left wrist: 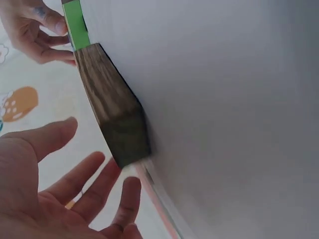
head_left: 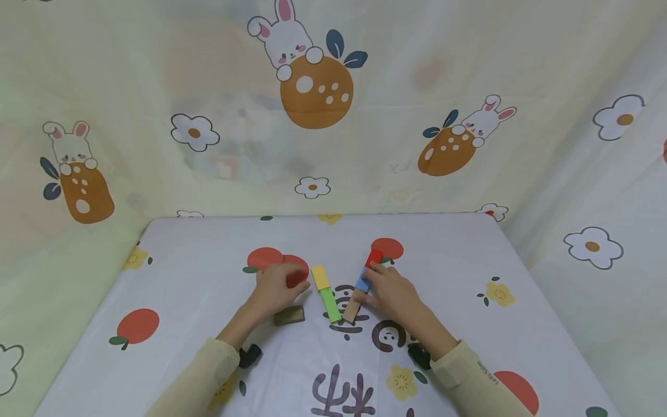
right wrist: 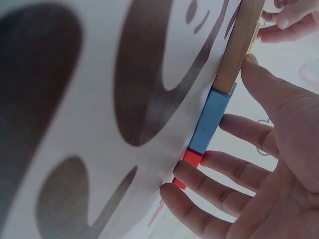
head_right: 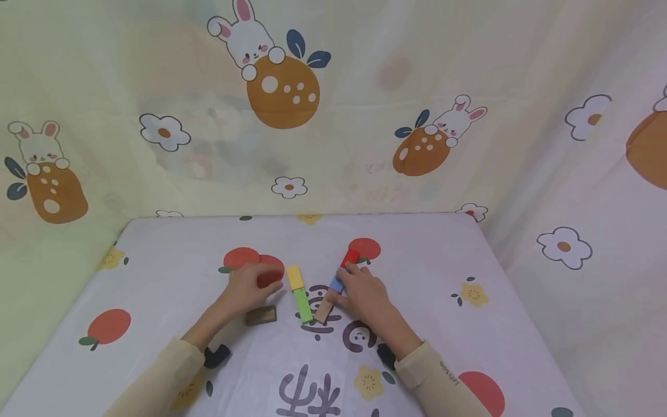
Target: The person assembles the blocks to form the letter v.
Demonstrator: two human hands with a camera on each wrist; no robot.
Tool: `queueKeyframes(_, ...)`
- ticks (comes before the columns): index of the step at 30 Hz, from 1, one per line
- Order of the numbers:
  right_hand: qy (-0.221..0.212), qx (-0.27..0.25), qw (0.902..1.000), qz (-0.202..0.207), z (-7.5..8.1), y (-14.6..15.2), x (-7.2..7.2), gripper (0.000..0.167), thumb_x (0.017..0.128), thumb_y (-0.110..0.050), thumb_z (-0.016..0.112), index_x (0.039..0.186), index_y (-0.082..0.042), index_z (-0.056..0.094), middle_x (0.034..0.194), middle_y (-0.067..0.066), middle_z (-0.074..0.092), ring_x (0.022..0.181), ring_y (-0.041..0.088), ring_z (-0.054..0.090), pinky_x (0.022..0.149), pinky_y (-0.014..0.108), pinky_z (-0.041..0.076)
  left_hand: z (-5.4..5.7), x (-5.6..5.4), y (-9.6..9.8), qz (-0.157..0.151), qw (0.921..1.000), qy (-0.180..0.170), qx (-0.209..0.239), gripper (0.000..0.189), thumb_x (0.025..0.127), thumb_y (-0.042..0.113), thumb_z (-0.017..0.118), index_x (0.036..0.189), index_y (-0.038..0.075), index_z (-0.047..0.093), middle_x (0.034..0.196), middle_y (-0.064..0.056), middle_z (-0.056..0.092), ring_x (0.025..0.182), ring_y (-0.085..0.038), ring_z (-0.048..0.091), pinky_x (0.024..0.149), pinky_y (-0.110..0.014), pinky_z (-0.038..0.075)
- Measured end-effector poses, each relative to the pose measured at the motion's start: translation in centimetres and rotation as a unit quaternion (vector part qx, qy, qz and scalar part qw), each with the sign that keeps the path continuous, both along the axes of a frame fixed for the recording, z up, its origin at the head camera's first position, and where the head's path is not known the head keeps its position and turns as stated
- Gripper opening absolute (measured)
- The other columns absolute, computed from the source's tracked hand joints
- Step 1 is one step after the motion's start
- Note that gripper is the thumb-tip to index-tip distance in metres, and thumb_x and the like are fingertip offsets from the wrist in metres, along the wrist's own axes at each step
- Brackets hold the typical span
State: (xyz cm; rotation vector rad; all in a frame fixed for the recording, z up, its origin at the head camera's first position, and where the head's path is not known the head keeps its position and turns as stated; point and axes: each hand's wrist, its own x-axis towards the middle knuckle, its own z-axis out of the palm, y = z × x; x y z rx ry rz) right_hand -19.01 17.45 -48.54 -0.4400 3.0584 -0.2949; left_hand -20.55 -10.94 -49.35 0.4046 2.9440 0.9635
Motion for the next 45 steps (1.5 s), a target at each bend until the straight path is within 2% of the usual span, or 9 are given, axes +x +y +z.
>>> queueKeyframes(5, -0.001, 0.006, 1.0, 0.0, 0.1, 0.0, 0.0, 0.065, 0.091, -0.054, 0.078, 0.14, -0.013, 0.067, 0.147, 0.016, 0.063, 0.124, 0.039, 0.065, 0.099, 0.053, 0.061, 0.0, 0.6, -1.7, -0.01, 0.9987, -0.037, 0.034, 0.037, 0.094, 0.029, 0.08, 0.129, 0.017, 0.076, 0.112, 0.001, 0.077, 0.101, -0.016, 0.064, 0.086, -0.04, 0.055)
queueKeyframes(8, 0.0, 0.005, 1.0, 0.0, 0.1, 0.0, -0.1, 0.065, 0.091, -0.054, 0.078, 0.14, -0.013, 0.067, 0.147, 0.016, 0.063, 0.123, 0.037, 0.065, 0.099, 0.053, 0.061, 0.1, 0.9, -2.7, -0.022, 0.9956, -0.069, 0.061, 0.037, 0.093, 0.027, 0.081, 0.128, 0.016, 0.076, 0.108, 0.001, 0.077, 0.093, -0.015, 0.062, 0.076, -0.03, 0.054)
queueKeyframes(13, 0.003, 0.0, 1.0, 0.005, 0.1, 0.0, -0.2, 0.064, 0.091, -0.053, 0.079, 0.139, -0.012, 0.067, 0.147, 0.016, 0.063, 0.123, 0.038, 0.065, 0.099, 0.053, 0.061, 0.1, 1.2, -4.0, -0.056, 0.9916, -0.096, 0.067, 0.043, 0.09, 0.029, 0.085, 0.13, 0.016, 0.075, 0.12, 0.001, 0.077, 0.104, -0.018, 0.061, 0.087, -0.031, 0.054)
queueKeyframes(17, 0.001, 0.0, 1.0, 0.007, 0.0, 0.1, -0.1, 0.065, 0.091, -0.053, 0.079, 0.14, -0.012, 0.066, 0.148, 0.016, 0.063, 0.124, 0.038, 0.065, 0.098, 0.053, 0.062, 0.1, 1.6, -4.7, -0.089, 0.9883, -0.109, 0.059, 0.045, 0.086, 0.031, 0.089, 0.128, 0.018, 0.077, 0.122, 0.003, 0.077, 0.108, -0.019, 0.061, 0.092, -0.036, 0.054)
queueKeyframes(21, 0.003, -0.002, 1.0, 0.005, 0.1, 0.1, 0.0, 0.065, 0.091, -0.053, 0.079, 0.14, -0.012, 0.067, 0.148, 0.016, 0.063, 0.123, 0.038, 0.065, 0.099, 0.053, 0.061, 0.2, 2.0, -5.0, -0.104, 0.9854, -0.121, 0.059, 0.042, 0.085, 0.027, 0.09, 0.125, 0.021, 0.078, 0.124, 0.006, 0.077, 0.112, -0.019, 0.061, 0.096, -0.04, 0.054)
queueKeyframes(26, 0.0, -0.007, 1.0, 0.003, 0.1, 0.1, 0.0, 0.065, 0.091, -0.052, 0.079, 0.14, -0.012, 0.067, 0.148, 0.016, 0.062, 0.125, 0.038, 0.064, 0.101, 0.054, 0.06, 0.2, 2.4, -5.1, -0.122, 0.9849, -0.112, 0.053, 0.044, 0.085, 0.024, 0.09, 0.126, 0.019, 0.077, 0.126, 0.006, 0.077, 0.114, -0.018, 0.061, 0.099, -0.04, 0.055)
queueKeyframes(31, 0.001, 0.0, 1.0, 0.005, 0.1, 0.1, 0.1, 0.065, 0.091, -0.052, 0.079, 0.14, -0.012, 0.067, 0.148, 0.016, 0.063, 0.124, 0.038, 0.065, 0.099, 0.053, 0.061, 0.2, 2.8, -5.3, -0.142, 0.9865, -0.075, 0.033, 0.047, 0.082, 0.022, 0.092, 0.126, 0.016, 0.077, 0.122, 0.003, 0.076, 0.111, -0.017, 0.062, 0.099, -0.04, 0.055)
queueKeyframes(36, 0.003, 0.001, 1.0, 0.006, 0.2, 0.0, 0.1, 0.063, 0.091, -0.051, 0.08, 0.139, -0.012, 0.068, 0.146, 0.016, 0.064, 0.123, 0.037, 0.065, 0.099, 0.052, 0.061, 0.0, 3.4, -5.4, -0.144, 0.9881, -0.052, 0.013, 0.048, 0.081, 0.02, 0.092, 0.125, 0.015, 0.077, 0.12, 0.0, 0.074, 0.111, -0.018, 0.062, 0.098, -0.041, 0.054)
queueKeyframes(45, 0.002, 0.004, 1.0, 0.006, 0.2, 0.0, 0.1, 0.063, 0.092, -0.053, 0.078, 0.139, -0.012, 0.067, 0.147, 0.016, 0.063, 0.121, 0.037, 0.066, 0.099, 0.053, 0.061, -0.2, 3.4, -5.4, -0.121, 0.9892, -0.08, 0.019, 0.041, 0.083, 0.017, 0.091, 0.122, 0.017, 0.079, 0.12, 0.002, 0.074, 0.114, -0.017, 0.062, 0.101, -0.04, 0.055)
